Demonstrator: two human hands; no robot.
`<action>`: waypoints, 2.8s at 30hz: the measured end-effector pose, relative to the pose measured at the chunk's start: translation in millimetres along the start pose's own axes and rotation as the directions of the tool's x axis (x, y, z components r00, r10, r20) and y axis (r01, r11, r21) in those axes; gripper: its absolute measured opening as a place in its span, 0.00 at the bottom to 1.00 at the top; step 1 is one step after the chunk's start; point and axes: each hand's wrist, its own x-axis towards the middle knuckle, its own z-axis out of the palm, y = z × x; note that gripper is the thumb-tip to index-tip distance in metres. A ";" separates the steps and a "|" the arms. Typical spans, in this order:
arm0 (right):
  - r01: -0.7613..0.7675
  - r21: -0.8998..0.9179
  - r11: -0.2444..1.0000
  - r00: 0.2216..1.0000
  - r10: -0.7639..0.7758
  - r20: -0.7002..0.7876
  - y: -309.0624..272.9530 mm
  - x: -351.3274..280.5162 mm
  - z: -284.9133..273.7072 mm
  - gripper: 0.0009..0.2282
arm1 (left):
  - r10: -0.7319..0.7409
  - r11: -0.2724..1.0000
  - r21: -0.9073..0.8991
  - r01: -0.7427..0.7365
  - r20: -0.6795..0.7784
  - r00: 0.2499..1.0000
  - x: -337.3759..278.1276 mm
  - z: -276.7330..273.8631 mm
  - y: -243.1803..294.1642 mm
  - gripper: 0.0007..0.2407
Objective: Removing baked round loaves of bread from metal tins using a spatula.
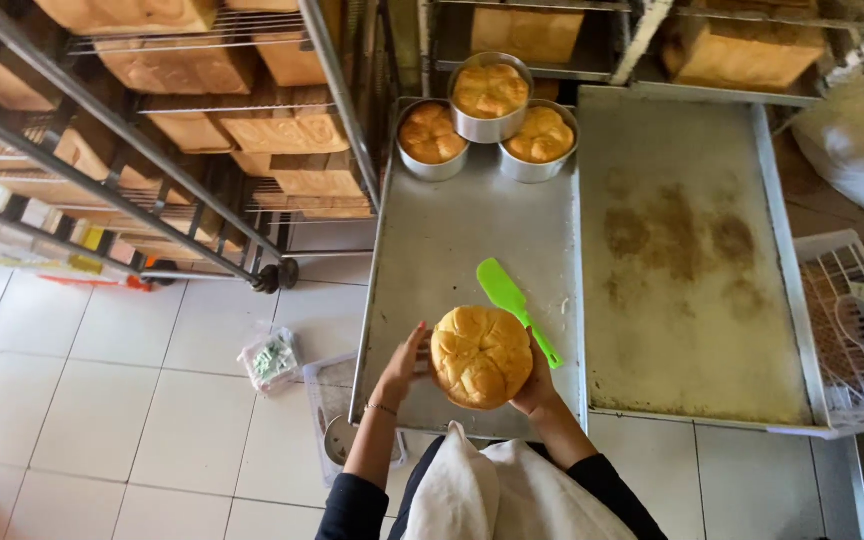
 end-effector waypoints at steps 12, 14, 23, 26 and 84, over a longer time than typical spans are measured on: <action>0.136 0.060 0.989 0.978 -0.143 0.150 -61.7 -46.9 -27.6 0.27 | -0.074 0.912 -0.352 0.213 0.369 0.926 -13.2 124.7 39.4 0.22; 0.171 0.041 0.984 0.980 -0.175 0.097 -83.6 -56.4 -26.4 0.27 | -0.081 0.920 -0.328 0.217 0.382 0.921 0.5 147.4 40.2 0.22; 0.193 -0.017 0.981 0.978 -0.191 0.086 -217.8 -66.9 -48.2 0.24 | 0.000 0.891 -0.408 0.198 0.435 0.900 75.3 259.6 48.5 0.22; 0.177 -0.047 0.983 0.982 -0.173 0.077 -264.7 -59.1 -58.7 0.23 | 0.023 0.875 -0.447 0.184 0.419 0.908 91.5 296.7 61.7 0.22; 0.276 -0.552 0.787 0.915 -0.391 -0.100 -652.8 352.9 -82.8 0.15 | 0.434 0.897 0.169 -0.408 -0.508 0.744 617.7 443.3 202.8 0.34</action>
